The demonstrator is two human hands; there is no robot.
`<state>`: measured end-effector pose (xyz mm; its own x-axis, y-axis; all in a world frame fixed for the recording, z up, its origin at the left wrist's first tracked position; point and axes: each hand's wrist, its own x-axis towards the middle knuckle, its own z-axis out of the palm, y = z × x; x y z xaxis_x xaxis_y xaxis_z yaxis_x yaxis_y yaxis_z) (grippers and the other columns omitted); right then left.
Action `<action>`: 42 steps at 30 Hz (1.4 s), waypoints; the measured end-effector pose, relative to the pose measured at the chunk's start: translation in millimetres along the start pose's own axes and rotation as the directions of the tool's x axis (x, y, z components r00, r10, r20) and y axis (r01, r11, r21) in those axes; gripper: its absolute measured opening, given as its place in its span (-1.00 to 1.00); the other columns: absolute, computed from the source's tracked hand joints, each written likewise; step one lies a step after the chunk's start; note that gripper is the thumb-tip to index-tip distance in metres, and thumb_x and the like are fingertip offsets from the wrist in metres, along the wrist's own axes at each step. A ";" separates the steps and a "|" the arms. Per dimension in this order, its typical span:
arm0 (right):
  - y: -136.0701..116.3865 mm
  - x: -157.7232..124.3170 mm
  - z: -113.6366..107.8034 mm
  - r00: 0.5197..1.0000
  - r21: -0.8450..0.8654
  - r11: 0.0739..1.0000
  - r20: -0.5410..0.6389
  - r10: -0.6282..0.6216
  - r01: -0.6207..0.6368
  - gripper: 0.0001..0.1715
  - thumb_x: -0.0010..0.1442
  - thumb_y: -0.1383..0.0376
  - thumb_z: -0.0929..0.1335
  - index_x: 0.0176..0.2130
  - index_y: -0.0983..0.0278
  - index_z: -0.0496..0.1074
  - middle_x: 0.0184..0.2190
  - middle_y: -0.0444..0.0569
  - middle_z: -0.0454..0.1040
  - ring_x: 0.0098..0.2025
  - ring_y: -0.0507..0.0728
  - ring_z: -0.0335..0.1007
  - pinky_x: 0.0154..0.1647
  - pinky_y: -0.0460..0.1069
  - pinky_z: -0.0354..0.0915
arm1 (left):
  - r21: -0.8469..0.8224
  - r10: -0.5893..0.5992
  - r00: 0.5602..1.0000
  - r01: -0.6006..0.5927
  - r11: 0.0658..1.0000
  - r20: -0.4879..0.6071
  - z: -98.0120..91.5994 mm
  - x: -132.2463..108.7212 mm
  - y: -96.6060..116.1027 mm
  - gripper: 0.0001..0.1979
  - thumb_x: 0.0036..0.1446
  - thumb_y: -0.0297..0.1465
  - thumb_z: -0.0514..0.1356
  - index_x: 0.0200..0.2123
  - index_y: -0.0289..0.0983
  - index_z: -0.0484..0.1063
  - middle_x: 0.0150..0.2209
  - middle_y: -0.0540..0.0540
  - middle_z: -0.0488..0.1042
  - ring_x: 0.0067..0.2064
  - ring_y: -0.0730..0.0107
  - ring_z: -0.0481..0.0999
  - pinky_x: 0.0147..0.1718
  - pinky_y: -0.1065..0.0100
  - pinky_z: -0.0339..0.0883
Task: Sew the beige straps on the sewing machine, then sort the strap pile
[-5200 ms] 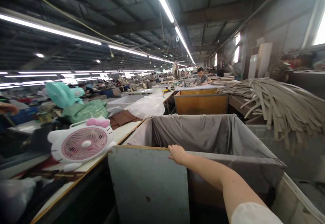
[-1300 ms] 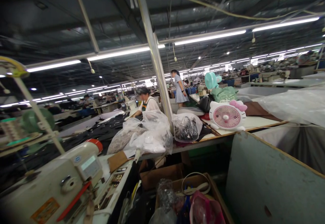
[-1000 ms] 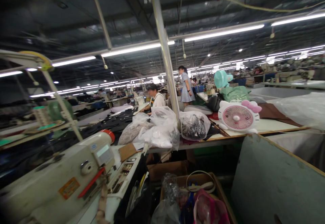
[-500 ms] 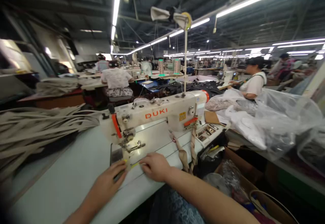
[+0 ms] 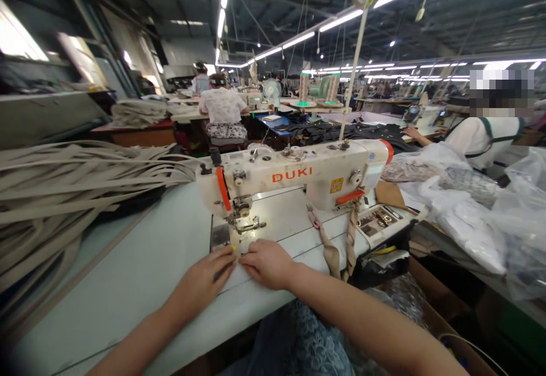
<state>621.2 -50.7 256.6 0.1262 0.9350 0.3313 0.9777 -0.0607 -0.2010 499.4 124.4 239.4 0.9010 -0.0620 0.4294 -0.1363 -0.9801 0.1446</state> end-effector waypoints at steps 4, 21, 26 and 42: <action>2.2 -2.4 -1.4 0.998 -0.010 0.998 -0.016 -0.066 0.066 -0.82 0.28 0.33 0.30 -0.19 0.29 0.51 -0.34 -0.02 0.46 -0.27 0.11 0.29 -0.26 -0.04 0.19 | 0.047 0.095 0.993 -0.092 0.995 -0.071 -0.4 -1.9 2.5 -0.58 0.35 -0.34 -0.11 -0.20 -0.25 0.57 -0.16 -0.18 0.60 -0.12 0.25 0.58 -0.09 0.24 0.51; 7.1 -2.4 0.5 0.993 -0.007 0.993 -0.018 -0.115 0.115 -0.79 0.29 0.34 0.28 -0.21 0.31 0.50 -0.37 -0.01 0.42 -0.30 0.10 0.25 -0.28 -0.04 0.18 | 0.092 0.138 0.987 -0.129 0.987 -0.089 -5.6 -1.7 7.9 -0.56 0.37 -0.37 -0.13 -0.23 -0.26 0.55 -0.17 -0.17 0.58 -0.16 0.29 0.58 -0.14 0.29 0.50; 7.6 -2.0 -0.7 0.993 -0.015 0.993 -0.016 -0.119 0.119 -0.80 0.28 0.33 0.28 -0.21 0.31 0.50 -0.36 -0.02 0.43 -0.29 0.12 0.26 -0.27 -0.03 0.19 | 0.112 0.150 0.984 -0.138 0.984 -0.098 -5.1 -1.7 7.4 -0.55 0.38 -0.36 -0.15 -0.23 -0.26 0.55 -0.17 -0.17 0.59 -0.15 0.29 0.59 -0.13 0.28 0.51; 13.5 6.9 0.1 0.996 -0.022 0.996 0.002 -0.089 0.089 -0.81 0.29 0.34 0.29 -0.21 0.31 0.51 -0.38 -0.01 0.42 -0.30 0.12 0.24 -0.28 -0.03 0.18 | 0.067 0.112 0.992 -0.109 0.992 -0.052 -4.1 7.8 -0.5 -0.55 0.36 -0.36 -0.15 -0.19 -0.30 0.55 -0.15 -0.21 0.58 -0.14 0.23 0.58 -0.12 0.23 0.52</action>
<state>635.3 -45.1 256.0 0.0384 0.9375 0.3459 0.9885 0.0151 -0.1507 504.8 125.2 246.3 0.8572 -0.1617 0.4890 -0.2056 -0.9779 0.0370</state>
